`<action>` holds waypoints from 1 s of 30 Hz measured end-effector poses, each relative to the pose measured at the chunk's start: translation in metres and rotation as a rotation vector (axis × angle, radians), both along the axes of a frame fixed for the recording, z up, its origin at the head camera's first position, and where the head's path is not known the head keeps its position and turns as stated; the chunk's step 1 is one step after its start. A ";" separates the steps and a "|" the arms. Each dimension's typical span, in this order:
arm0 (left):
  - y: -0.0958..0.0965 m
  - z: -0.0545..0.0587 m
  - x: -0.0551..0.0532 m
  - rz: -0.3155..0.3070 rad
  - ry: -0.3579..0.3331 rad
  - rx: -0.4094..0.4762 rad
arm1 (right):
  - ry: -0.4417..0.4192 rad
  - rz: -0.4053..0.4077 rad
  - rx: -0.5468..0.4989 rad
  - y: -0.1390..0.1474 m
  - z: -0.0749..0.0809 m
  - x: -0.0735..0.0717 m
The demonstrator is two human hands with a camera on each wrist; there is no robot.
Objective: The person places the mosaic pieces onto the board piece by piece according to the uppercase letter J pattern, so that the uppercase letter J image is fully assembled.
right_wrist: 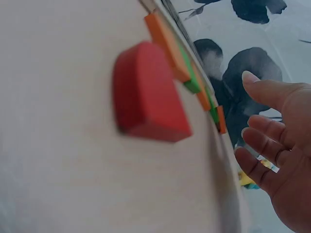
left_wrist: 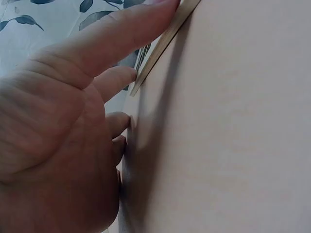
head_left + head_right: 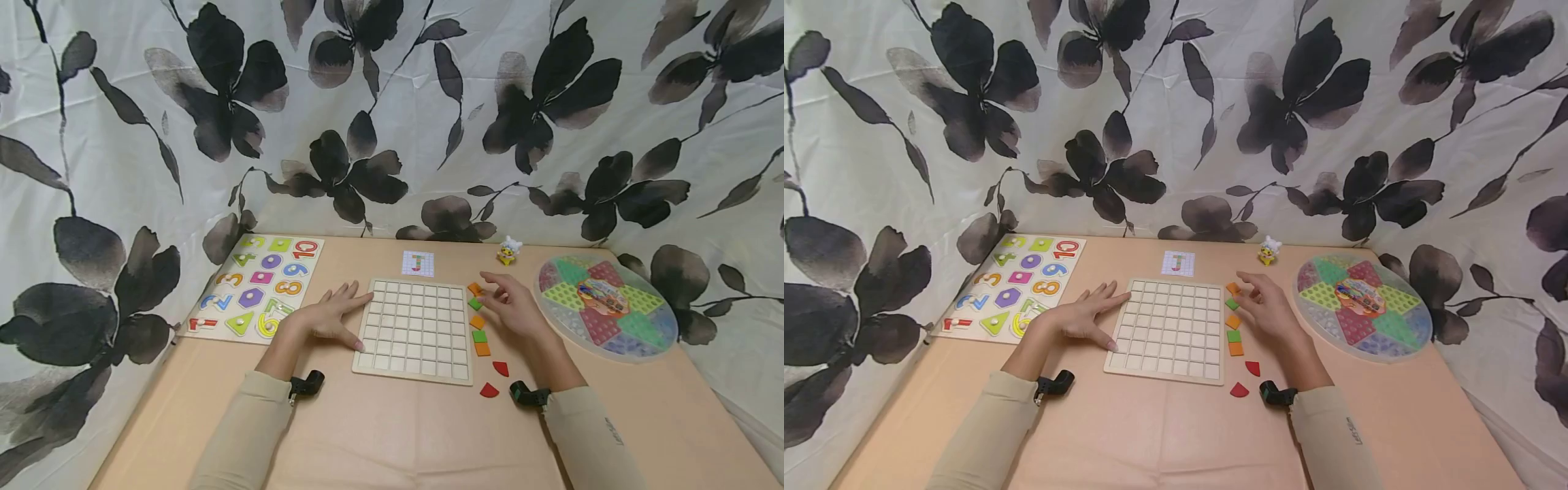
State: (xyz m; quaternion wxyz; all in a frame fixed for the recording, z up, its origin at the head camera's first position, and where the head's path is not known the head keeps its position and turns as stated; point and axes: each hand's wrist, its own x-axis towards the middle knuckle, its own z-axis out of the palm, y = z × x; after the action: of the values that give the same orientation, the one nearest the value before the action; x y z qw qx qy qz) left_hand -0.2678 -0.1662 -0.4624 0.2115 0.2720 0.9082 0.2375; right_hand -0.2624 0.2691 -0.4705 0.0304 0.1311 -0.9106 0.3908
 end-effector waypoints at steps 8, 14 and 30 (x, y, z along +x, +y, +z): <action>-0.001 -0.001 -0.002 0.003 -0.010 0.005 | 0.015 -0.049 -0.016 0.006 -0.014 -0.004; -0.002 -0.002 -0.001 0.003 -0.005 0.023 | 0.017 -0.036 -0.050 0.008 -0.025 -0.006; -0.002 -0.001 0.001 0.013 -0.026 0.019 | -0.018 -0.030 0.016 0.006 -0.030 -0.009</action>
State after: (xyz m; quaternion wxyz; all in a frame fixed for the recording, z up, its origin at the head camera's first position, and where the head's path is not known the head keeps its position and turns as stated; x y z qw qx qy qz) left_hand -0.2668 -0.1680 -0.4636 0.2193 0.2648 0.9049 0.2510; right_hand -0.2712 0.2750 -0.5010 0.0270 0.1143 -0.9157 0.3842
